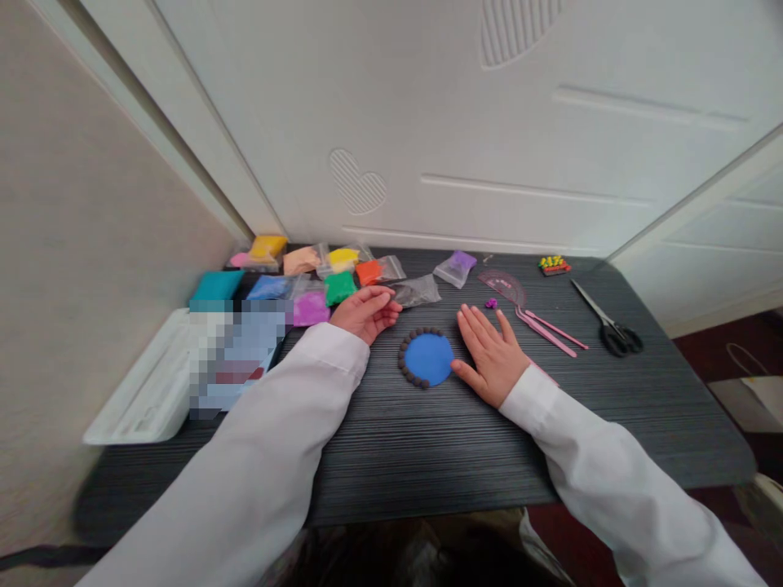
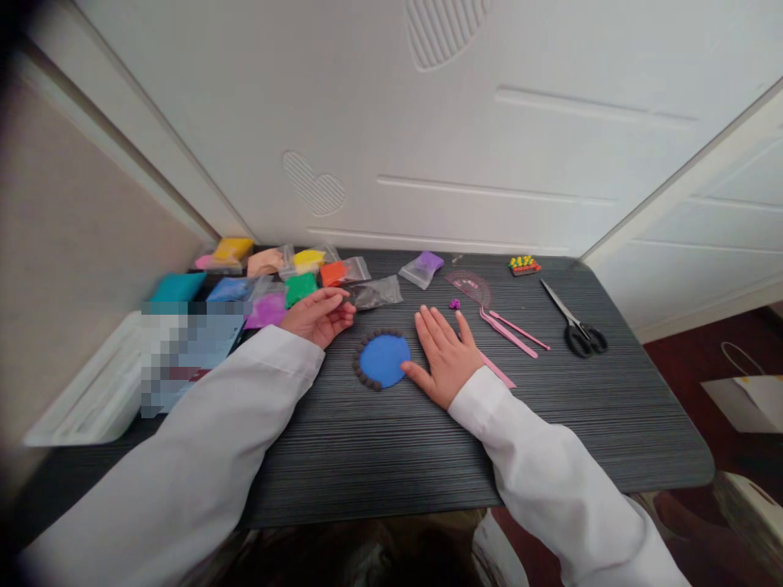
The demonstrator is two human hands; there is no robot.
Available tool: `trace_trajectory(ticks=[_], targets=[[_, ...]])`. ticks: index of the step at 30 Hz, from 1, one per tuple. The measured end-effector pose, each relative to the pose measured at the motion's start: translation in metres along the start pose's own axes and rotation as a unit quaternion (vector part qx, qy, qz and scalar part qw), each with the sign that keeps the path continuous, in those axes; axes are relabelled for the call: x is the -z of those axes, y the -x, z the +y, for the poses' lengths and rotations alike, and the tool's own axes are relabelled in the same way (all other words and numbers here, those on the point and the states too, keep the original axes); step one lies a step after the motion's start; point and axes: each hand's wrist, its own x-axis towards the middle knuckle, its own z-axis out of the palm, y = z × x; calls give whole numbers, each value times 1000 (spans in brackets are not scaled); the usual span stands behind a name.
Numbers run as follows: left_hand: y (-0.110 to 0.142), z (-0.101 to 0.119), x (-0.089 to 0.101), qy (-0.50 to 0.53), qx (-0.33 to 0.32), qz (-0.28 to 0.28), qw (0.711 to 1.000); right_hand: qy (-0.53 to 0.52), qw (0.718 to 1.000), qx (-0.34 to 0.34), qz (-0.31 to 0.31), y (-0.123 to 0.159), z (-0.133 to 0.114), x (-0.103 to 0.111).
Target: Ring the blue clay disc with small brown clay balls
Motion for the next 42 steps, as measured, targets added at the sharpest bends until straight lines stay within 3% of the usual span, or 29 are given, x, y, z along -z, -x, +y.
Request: trace_trajectory(ticks=[4,10,15,21,26,31,37,42], targets=[[-1,0,0,1,0,-4,1000,-3,1000,17,-12,0,-6,-1],[-1,-1,0,5,0,3,1000,12,999,-31,-1,5,-7,-1],[0,0,1,1,5,-2,1000,6,1000,-9,-2,6,-12,0],[0,0,0,-1,9,5,1000,27,997,-74,10,7,-2,-1],[0,0,-1,-4,7,5,1000,17,999,-37,-4,6,-7,-1],[-1,-1,0,-6,3,9,1000,27,995,-91,9,5,4,-3],[0,0,-1,-10,7,5,1000,25,998,-62,-9,7,-3,-1],[0,-1,0,-12,1,6,1000,35,994,-103,12,2,4,-3]])
